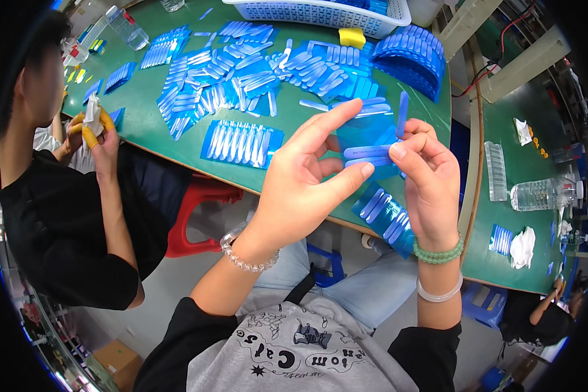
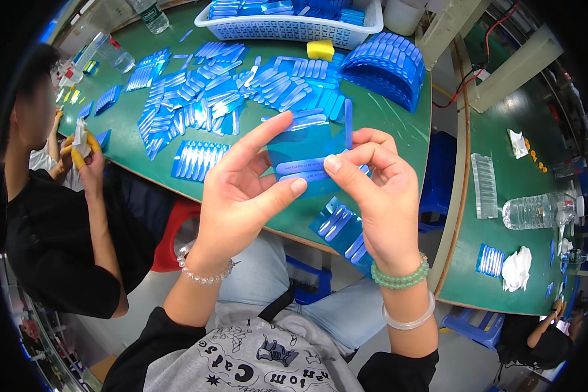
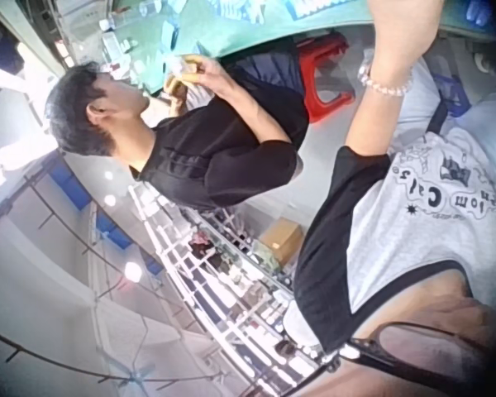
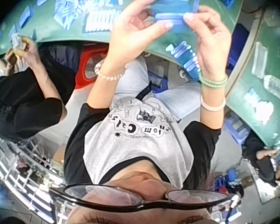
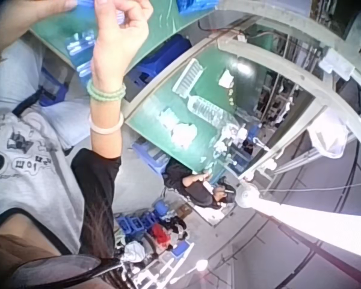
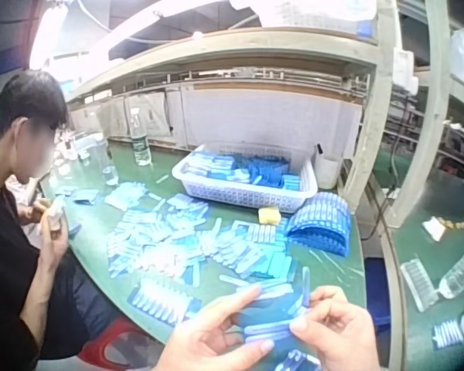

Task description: The person applies plastic strips onto backing sheets by positioning the strips and pressing them down by hand, then organizes the sheets on the table.

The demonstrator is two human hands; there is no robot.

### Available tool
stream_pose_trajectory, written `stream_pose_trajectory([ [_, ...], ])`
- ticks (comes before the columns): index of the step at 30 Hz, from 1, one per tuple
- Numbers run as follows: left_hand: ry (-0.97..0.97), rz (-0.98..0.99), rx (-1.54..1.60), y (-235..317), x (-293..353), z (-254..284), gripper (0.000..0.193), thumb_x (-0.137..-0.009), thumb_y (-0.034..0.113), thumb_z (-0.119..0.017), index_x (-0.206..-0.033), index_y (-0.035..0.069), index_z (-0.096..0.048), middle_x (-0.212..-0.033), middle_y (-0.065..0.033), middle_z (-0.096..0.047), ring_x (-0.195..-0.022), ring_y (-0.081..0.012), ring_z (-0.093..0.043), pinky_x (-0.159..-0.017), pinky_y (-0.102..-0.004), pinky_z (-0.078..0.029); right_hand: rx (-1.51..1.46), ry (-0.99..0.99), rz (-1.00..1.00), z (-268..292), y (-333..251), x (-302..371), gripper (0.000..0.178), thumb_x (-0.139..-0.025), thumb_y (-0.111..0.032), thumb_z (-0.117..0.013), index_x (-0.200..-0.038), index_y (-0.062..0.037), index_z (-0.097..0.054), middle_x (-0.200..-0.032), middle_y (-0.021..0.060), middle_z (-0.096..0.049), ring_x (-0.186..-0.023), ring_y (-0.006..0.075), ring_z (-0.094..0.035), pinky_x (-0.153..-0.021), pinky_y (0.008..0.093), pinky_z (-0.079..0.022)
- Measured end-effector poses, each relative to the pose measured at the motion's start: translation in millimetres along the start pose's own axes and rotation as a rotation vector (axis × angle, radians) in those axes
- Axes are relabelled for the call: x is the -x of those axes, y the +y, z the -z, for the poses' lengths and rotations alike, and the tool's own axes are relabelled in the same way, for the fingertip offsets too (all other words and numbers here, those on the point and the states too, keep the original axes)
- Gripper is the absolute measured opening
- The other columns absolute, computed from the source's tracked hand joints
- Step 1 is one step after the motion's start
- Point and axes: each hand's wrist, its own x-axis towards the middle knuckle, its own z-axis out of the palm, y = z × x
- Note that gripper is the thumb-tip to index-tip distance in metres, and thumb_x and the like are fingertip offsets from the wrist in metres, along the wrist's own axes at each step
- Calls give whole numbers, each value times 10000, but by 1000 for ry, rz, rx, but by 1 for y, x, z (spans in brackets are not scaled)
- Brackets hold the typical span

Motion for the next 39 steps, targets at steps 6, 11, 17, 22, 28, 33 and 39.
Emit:
stream_pose_trajectory([
  [6,21,-1,-22,2,0,-2,536,-838,-61,-639,-1347,-16,-475,-1199,-61,-492,-962,-104,-482,-810,-234,-529,26,-4,21,1,-2,1,105,-778,-86,-754,-796,-21,-674,-1125,71,-467,-1106,144,-455,-938,277,-360],
  [11,33,-16,-69,0,2,-1,481,-858,-63,-615,-1324,-15,-504,-1156,-54,-511,-916,-89,-473,-792,-216,-519,60,-9,25,3,-1,1,113,-773,-91,-758,-793,-16,-675,-1124,74,-467,-1107,144,-450,-932,277,-360],
  [17,62,-39,-86,-4,3,0,469,-863,-74,-603,-1320,-16,-511,-1123,-36,-526,-801,-54,-464,-703,-182,-459,297,40,125,7,-2,2,159,-789,-99,-740,-911,-5,-701,-1125,77,-468,-1092,144,-455,-930,282,-367],
  [22,70,-69,-161,-1,5,-3,449,-866,-61,-607,-1302,-13,-510,-1088,-45,-573,-808,-50,-513,-710,-197,-464,338,72,195,7,-9,4,222,-797,-122,-744,-992,-25,-695,-1120,82,-463,-1090,168,-461,-939,289,-371],
  [28,113,-37,-88,-3,6,-14,507,-847,-31,-657,-1316,21,-470,-989,-55,-616,-889,-82,-603,-742,-240,-494,280,-48,178,3,8,6,187,-777,-121,-780,-762,-29,-617,-1078,72,-442,-1043,168,-438,-946,290,-335],
  [33,123,-40,-121,-12,9,-7,519,-830,-25,-690,-1303,32,-484,-855,-23,-636,-802,-63,-601,-697,-202,-477,270,-63,197,3,15,10,176,-784,-113,-772,-760,-35,-616,-1064,66,-433,-1036,166,-427,-939,289,-330],
  [39,149,67,-42,-6,10,-11,493,-831,-38,-690,-1290,37,-526,-786,4,-616,-691,-22,-537,-620,-174,-432,278,-44,171,9,18,13,187,-781,-125,-775,-750,-45,-609,-1057,60,-426,-1034,163,-415,-939,291,-324],
])
